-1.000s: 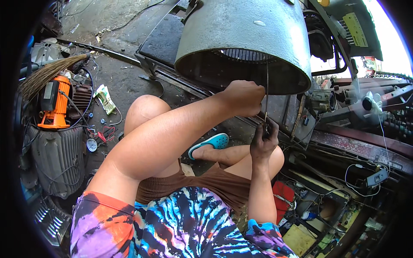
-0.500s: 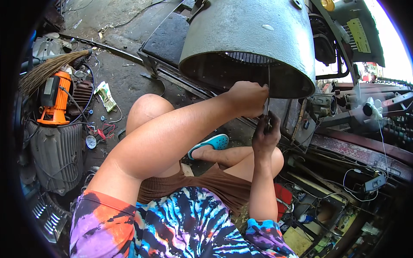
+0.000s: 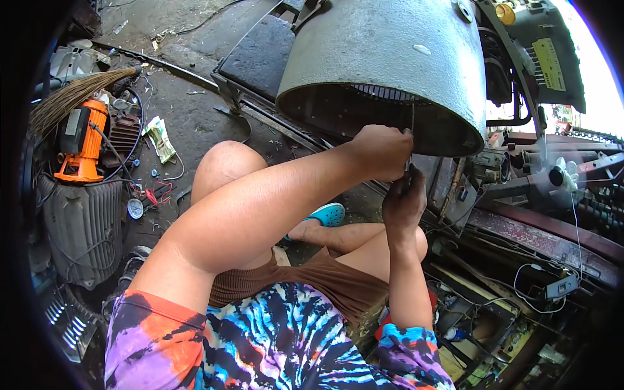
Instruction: Repairing a motor stator by manipulating internal wiring and components with a metal tool.
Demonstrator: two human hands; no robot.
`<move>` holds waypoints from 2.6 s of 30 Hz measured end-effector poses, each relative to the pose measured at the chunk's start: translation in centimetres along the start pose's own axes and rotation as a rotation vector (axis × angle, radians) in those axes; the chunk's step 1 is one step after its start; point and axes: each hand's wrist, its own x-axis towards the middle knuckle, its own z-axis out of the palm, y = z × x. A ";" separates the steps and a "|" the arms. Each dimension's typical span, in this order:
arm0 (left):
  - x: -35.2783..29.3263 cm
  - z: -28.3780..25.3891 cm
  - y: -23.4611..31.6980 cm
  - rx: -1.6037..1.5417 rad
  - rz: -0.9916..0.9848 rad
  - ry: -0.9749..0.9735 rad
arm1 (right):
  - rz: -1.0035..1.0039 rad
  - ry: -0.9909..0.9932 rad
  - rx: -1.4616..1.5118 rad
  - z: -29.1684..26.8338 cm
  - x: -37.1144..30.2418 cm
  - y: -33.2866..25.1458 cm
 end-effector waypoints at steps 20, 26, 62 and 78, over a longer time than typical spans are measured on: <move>0.4 0.1 0.3 -0.022 -0.006 -0.009 | -0.050 -0.044 0.069 -0.4 0.4 -0.4; 0.5 0.5 0.2 -0.010 0.003 0.050 | -0.044 -0.092 0.026 -1.0 1.0 1.1; -1.4 -0.9 0.2 0.189 0.028 -0.256 | 0.346 -0.260 0.541 -2.4 -4.2 -0.5; -1.0 -3.7 -0.7 0.312 -0.147 -0.282 | 0.965 -0.370 1.604 3.0 -2.4 -8.3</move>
